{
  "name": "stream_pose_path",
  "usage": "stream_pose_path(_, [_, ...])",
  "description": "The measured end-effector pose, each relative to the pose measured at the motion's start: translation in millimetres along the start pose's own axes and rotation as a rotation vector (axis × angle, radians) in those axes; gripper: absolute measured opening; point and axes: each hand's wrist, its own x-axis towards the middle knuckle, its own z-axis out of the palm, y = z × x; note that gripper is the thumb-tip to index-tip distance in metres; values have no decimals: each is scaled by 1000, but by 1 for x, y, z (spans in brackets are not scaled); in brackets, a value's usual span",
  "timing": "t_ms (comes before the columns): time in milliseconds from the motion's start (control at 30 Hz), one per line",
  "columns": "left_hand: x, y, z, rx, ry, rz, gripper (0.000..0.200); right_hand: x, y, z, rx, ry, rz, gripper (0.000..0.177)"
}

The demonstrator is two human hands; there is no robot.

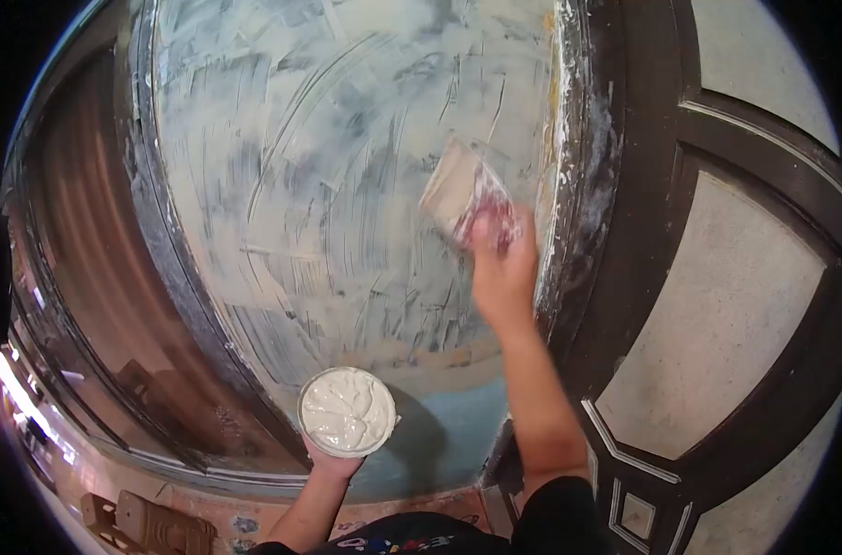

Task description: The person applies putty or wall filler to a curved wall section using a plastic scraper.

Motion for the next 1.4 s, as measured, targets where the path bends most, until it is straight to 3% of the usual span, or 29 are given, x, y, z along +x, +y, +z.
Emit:
stream_pose_path(67, [0, 3, 0, -6, -30, -17, 71, 62, -10, 4, -346, 128, -344, 26])
stream_pose_path(133, [-1, 5, 8, -31, -10, -43, 71, 114, -31, 10, -673, 99, -641, 31])
stream_pose_path(167, [0, 5, 7, -30, -17, -45, 71, 133, -28, 15, -675, 104, -647, 31])
stream_pose_path(233, [0, 5, 0, 0, -6, -25, 70, 154, -13, 27, -1055, 64, -886, 33])
stream_pose_path(267, [-1, 4, -5, 6, 8, -14, 69, 150, 1, 34, -1093, 91, -950, 29])
stream_pose_path(400, [-7, 8, -16, 23, 52, 5, 66, 106, 22, 21, -1072, 19, -1005, 31])
stream_pose_path(567, [-4, 12, -17, 65, 48, -16, 65, 159, -5, 11, -1112, 172, -990, 33])
stream_pose_path(633, [-1, 8, -11, -8, 78, -43, 65, 174, -4, 15, -1253, 129, -839, 32])
stream_pose_path(800, [-3, 0, -14, 13, 59, -72, 67, 114, 27, 11, -1119, 5, -1040, 29])
stream_pose_path(967, [-3, -4, -31, 46, 60, -77, 72, 215, -30, -19, -1113, 154, -1087, 29])
stream_pose_path(1033, [-3, -9, -33, 22, 55, -87, 72, 236, -26, -23, -1078, 190, -1083, 28])
stream_pose_path(1100, [0, -12, -37, -2, 49, -94, 71, 242, -2, -22, -1067, 102, -949, 28])
stream_pose_path(1300, [-5, -22, -32, -199, 110, -167, 71, 163, 30, -56, -1073, -133, -762, 29])
stream_pose_path(1400, [-6, -27, -27, -32, 78, -147, 69, 124, 32, -74, -1074, -174, -788, 32])
